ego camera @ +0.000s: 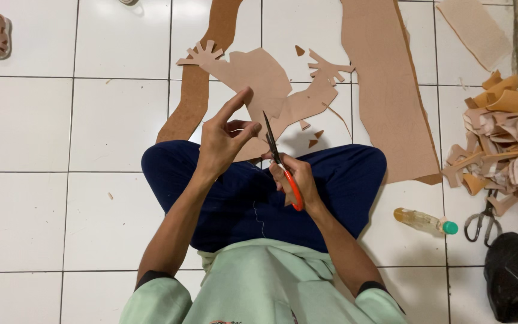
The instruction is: The person sits on the floor and uses scissors to cut a piece of light brown material into a star-like shape. The person rotates the material and makes precise cuts to form the points of the shape.
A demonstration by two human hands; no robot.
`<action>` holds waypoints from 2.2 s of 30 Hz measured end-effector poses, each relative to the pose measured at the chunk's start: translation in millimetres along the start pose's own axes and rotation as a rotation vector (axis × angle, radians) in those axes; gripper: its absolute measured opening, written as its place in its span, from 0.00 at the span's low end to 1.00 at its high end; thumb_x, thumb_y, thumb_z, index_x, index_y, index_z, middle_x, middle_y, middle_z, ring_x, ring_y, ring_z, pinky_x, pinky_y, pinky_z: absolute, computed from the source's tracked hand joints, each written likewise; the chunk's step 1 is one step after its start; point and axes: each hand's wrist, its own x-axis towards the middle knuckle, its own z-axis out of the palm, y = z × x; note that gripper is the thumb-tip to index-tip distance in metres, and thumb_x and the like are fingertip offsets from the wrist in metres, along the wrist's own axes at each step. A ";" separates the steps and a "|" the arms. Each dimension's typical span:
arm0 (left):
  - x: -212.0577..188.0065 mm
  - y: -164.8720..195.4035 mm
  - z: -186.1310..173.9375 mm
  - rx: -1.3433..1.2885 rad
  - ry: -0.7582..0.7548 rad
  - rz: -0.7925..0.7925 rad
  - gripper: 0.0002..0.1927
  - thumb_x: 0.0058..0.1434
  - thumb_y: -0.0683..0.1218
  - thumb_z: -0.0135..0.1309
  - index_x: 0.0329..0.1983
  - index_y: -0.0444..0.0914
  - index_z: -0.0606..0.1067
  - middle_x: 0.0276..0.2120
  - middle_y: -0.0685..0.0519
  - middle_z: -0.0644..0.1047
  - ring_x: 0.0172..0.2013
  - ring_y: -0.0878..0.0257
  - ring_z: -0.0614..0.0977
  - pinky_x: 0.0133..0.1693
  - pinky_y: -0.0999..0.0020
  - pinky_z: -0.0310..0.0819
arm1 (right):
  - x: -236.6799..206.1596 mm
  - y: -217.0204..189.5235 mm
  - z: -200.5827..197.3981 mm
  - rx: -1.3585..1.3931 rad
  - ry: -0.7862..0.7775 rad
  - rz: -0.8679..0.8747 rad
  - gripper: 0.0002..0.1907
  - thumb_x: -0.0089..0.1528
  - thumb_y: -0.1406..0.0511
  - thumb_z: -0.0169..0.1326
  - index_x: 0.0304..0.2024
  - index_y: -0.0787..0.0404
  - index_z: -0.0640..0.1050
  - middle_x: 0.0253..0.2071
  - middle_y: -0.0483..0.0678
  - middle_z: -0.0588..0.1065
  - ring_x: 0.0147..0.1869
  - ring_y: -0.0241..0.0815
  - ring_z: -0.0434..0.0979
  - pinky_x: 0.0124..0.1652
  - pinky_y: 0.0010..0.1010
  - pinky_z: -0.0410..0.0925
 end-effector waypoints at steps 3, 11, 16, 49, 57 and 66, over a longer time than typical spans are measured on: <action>-1.8 8.5 0.1 0.034 -0.013 0.011 0.35 0.60 0.37 0.63 0.71 0.40 0.65 0.66 0.42 0.71 0.44 0.60 0.87 0.45 0.68 0.84 | 0.4 -9.2 -1.0 0.026 -0.004 -0.019 0.32 0.66 0.44 0.51 0.52 0.66 0.80 0.19 0.37 0.68 0.21 0.27 0.68 0.22 0.20 0.64; -4.2 13.4 2.1 0.023 -0.020 0.036 0.34 0.60 0.37 0.63 0.70 0.39 0.66 0.64 0.40 0.72 0.43 0.59 0.87 0.44 0.68 0.85 | -2.5 -14.4 -3.0 0.001 0.020 0.010 0.30 0.64 0.45 0.53 0.48 0.66 0.81 0.15 0.37 0.65 0.17 0.26 0.63 0.19 0.20 0.59; -7.4 7.2 2.3 -0.001 -0.031 0.038 0.34 0.60 0.37 0.62 0.70 0.39 0.66 0.65 0.40 0.72 0.43 0.60 0.87 0.44 0.68 0.85 | -4.9 -8.8 -3.6 0.007 0.056 0.061 0.24 0.63 0.49 0.57 0.38 0.65 0.83 0.12 0.37 0.63 0.14 0.26 0.61 0.16 0.20 0.56; 64.9 27.0 -37.4 0.485 -0.219 0.023 0.43 0.50 0.52 0.73 0.66 0.34 0.68 0.41 0.46 0.83 0.41 0.58 0.86 0.41 0.67 0.83 | -14.3 -25.5 -32.4 0.333 -0.231 0.170 0.19 0.66 0.63 0.49 0.51 0.73 0.78 0.18 0.39 0.63 0.20 0.28 0.60 0.21 0.21 0.59; 24.2 30.4 -27.4 0.308 -0.119 -0.067 0.19 0.57 0.51 0.64 0.46 0.34 0.80 0.33 0.51 0.85 0.26 0.69 0.85 0.28 0.77 0.80 | -11.4 -21.7 -39.0 0.421 -0.213 0.144 0.21 0.65 0.62 0.46 0.50 0.75 0.77 0.19 0.41 0.65 0.18 0.29 0.63 0.19 0.23 0.59; -13.6 -3.3 -8.6 -0.100 0.019 -0.031 0.11 0.65 0.46 0.61 0.41 0.38 0.71 0.28 0.52 0.80 0.24 0.72 0.79 0.21 0.79 0.71 | -3.7 -22.7 -35.2 0.482 -0.160 0.129 0.22 0.66 0.62 0.46 0.48 0.78 0.77 0.18 0.42 0.64 0.17 0.30 0.60 0.18 0.22 0.59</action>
